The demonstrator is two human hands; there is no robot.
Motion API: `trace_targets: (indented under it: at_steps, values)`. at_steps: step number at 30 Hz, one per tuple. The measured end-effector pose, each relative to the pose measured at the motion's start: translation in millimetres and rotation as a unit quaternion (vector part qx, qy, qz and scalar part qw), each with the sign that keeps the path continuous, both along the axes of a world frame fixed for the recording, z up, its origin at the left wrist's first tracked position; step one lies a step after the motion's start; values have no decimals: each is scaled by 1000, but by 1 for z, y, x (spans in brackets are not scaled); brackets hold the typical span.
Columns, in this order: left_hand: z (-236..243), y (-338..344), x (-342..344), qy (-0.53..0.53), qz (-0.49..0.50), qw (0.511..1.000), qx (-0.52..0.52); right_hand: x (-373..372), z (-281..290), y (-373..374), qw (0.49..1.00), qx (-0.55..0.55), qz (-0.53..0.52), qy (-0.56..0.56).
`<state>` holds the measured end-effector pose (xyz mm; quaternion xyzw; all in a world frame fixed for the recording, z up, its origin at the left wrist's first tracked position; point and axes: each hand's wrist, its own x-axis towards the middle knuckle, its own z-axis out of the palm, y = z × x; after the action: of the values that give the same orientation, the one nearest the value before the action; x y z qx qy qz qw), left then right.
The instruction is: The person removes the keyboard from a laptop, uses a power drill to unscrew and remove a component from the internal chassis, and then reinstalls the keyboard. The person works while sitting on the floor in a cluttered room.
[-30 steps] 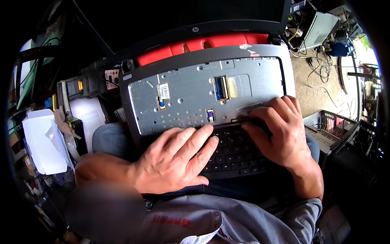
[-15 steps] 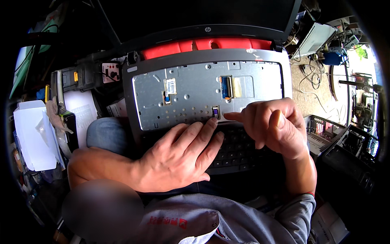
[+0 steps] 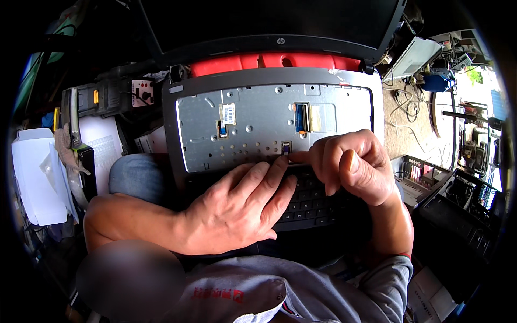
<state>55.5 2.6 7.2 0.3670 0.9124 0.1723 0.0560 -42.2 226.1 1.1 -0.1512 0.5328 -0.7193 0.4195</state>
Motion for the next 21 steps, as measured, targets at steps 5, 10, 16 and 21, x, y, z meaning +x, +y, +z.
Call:
trace_targets:
  at_steps: [5, 10, 16, 21]
  values:
    - [-2, 0, 0, -4, 5, 1000, 3, 6, 2, -4, 1000, -14, -3, 24]
    - [-2, 0, -1, -13, 1, 1000, 7, 11, 5, -4, 999, -28, 5, 28]
    - [-3, 4, -5, -16, -3, 1000, 18, 4, 7, 2, 956, 134, -7, 261]
    - [-5, -3, 1, 6, 5, 1000, -11, -2, 0, -16, 866, 248, 6, 434]
